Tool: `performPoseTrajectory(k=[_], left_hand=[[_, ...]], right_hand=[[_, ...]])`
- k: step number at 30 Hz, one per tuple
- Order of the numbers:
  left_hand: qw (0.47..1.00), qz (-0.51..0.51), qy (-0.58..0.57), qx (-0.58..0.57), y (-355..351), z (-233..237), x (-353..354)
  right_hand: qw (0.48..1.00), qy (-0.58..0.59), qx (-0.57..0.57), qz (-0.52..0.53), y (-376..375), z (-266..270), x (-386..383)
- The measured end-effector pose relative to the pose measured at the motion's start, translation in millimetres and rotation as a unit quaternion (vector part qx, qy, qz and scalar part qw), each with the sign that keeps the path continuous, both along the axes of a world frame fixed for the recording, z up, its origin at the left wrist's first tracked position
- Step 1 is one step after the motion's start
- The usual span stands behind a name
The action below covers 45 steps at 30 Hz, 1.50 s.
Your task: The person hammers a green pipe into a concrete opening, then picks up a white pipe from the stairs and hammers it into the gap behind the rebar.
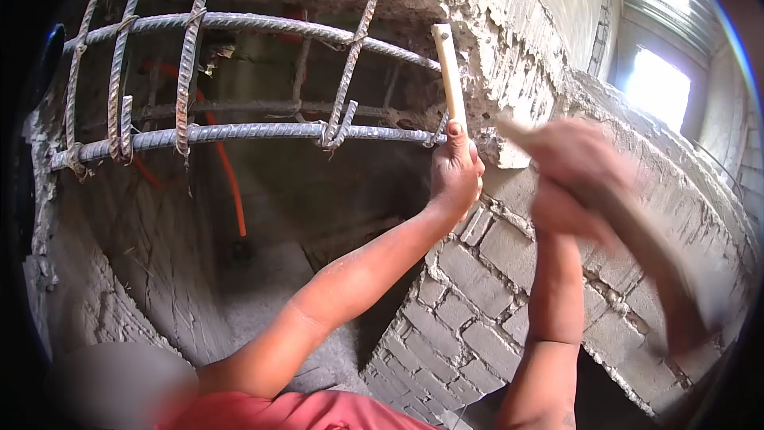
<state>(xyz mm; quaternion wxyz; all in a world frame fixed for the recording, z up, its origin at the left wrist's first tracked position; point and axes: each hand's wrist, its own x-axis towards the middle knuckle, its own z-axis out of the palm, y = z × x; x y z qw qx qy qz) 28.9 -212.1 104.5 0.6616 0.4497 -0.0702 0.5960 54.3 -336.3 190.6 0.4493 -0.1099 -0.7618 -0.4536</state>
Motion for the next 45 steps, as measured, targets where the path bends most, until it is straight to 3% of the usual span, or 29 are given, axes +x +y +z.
performPoseTrajectory(k=[1, 2, 3, 6, 8, 9, 10, 13, 14, 15, 16, 17, 19, 20, 23, 25, 27, 28, 29, 30, 31, 32, 33, 35, 39, 40, 42, 43, 45], left_hand=[[1.0, -0.001, -0.001, -0.001, 1.9, 0.7, 0.6], [1.0, 0.022, 0.01, 0.0, 3.1, 2.6, 1.9], [0.999, 0.044, 0.028, 0.001, 1.9, -1.7, 2.4], [0.999, 0.039, -0.014, 0.003, 1.5, 0.2, 6.9], [0.999, -0.032, -0.019, 0.001, 5.4, -1.3, 13.1], [0.999, -0.031, -0.017, 0.004, 3.8, -1.8, 11.6], [0.999, -0.041, -0.023, 0.005, 1.8, -0.1, 7.3], [0.998, -0.064, -0.025, 0.009, -1.6, 1.6, 0.7], [0.998, -0.047, -0.027, 0.014, -1.5, 1.4, 0.7], [0.999, -0.027, -0.031, 0.02, -0.6, 1.5, -0.9], [0.999, 0.011, -0.012, 0.031, 3.7, -0.9, -2.0], [0.999, 0.021, 0.028, 0.037, 8.3, -2.1, -6.4], [0.997, 0.075, 0.024, 0.023, 12.3, -1.5, 5.1], [1.0, 0.005, -0.005, 0.018, 11.2, -2.6, 4.8], [0.999, -0.015, -0.02, 0.028, 11.1, -2.4, 5.5], [0.999, -0.046, 0.001, 0.017, 12.8, -3.2, -1.2], [0.997, -0.068, 0.022, 0.009, 13.2, -4.9, -10.0], [0.999, -0.027, 0.018, 0.02, 18.6, -7.1, -6.1], [0.999, -0.025, 0.016, 0.021, 17.9, -4.3, -9.2], [0.997, 0.016, 0.068, 0.019, 17.4, -3.9, -14.5], [0.99, 0.057, 0.125, 0.019, 19.0, -5.4, -20.9], [0.992, 0.032, 0.086, 0.081, 32.6, -6.5, -27.6], [0.994, 0.019, 0.099, 0.049, 31.3, -9.2, -28.3], [0.987, -0.15, 0.058, -0.009, 31.4, -7.5, -25.5], [0.997, -0.025, 0.024, 0.064, 33.9, -16.0, -19.4], [0.997, -0.025, 0.025, 0.065, 38.9, -20.1, -15.5], [0.987, 0.134, 0.025, 0.089, 44.5, -30.8, -10.1], [0.987, 0.132, 0.025, 0.088, 42.3, -34.5, -13.6], [0.942, 0.279, 0.164, 0.086, 33.6, -46.5, -23.5]], right_hand=[[0.958, 0.016, 0.087, -0.272, 24.1, -12.0, 53.7], [0.942, 0.149, -0.097, -0.286, 32.4, -16.6, 53.8], [0.873, 0.281, -0.279, -0.285, 37.1, -25.8, 48.5], [0.932, 0.249, -0.245, -0.101, 10.3, -21.1, 38.9], [0.953, 0.279, -0.119, 0.02, -19.4, -10.0, -19.3], [0.979, 0.193, -0.021, 0.058, -36.3, 4.4, -20.1], [0.941, 0.143, -0.037, 0.304, -45.4, 9.4, -32.9], [0.975, -0.053, -0.072, 0.201, -37.4, 17.9, -17.2], [1.0, 0.003, 0.02, 0.021, -2.2, 15.9, -13.4], [0.965, 0.031, 0.143, -0.216, 37.2, -3.2, 47.5], [0.957, 0.154, -0.107, -0.219, 47.1, -5.4, 50.2], [0.874, 0.27, -0.351, -0.203, 49.5, -9.9, 54.2], [0.932, 0.201, -0.243, -0.176, 34.2, -5.0, 58.8], [0.94, 0.214, -0.26, -0.063, 24.9, -6.6, 44.6], [0.966, 0.178, -0.095, 0.163, -10.0, 4.5, 3.9], [0.935, 0.03, -0.098, 0.34, -27.9, 12.0, -17.4], [0.963, 0.003, -0.049, 0.266, -7.8, 5.6, -6.1], [0.995, -0.001, -0.043, 0.087, 21.7, 1.5, 32.9], [0.963, 0.038, 0.054, -0.263, 53.4, -19.9, 73.5], [0.921, 0.149, -0.201, -0.298, 56.0, -7.9, 46.6], [0.85, 0.239, -0.363, -0.297, 53.7, -3.9, 26.3], [0.892, 0.184, -0.301, -0.283, 52.5, -6.0, 19.6], [0.907, 0.177, -0.291, -0.249, 53.6, -12.3, 27.0], [0.964, 0.169, -0.19, -0.084, 47.3, -21.3, 6.9], [0.942, 0.192, -0.164, 0.221, 16.1, -9.7, -21.2], [0.943, 0.184, -0.132, 0.243, 14.6, -15.2, -20.9], [0.948, 0.177, -0.066, 0.255, 12.0, -40.0, -13.2], [0.952, 0.184, -0.057, 0.239, 13.4, -54.1, -11.8], [0.957, 0.193, -0.104, 0.188, 16.6, -82.0, 4.8]])
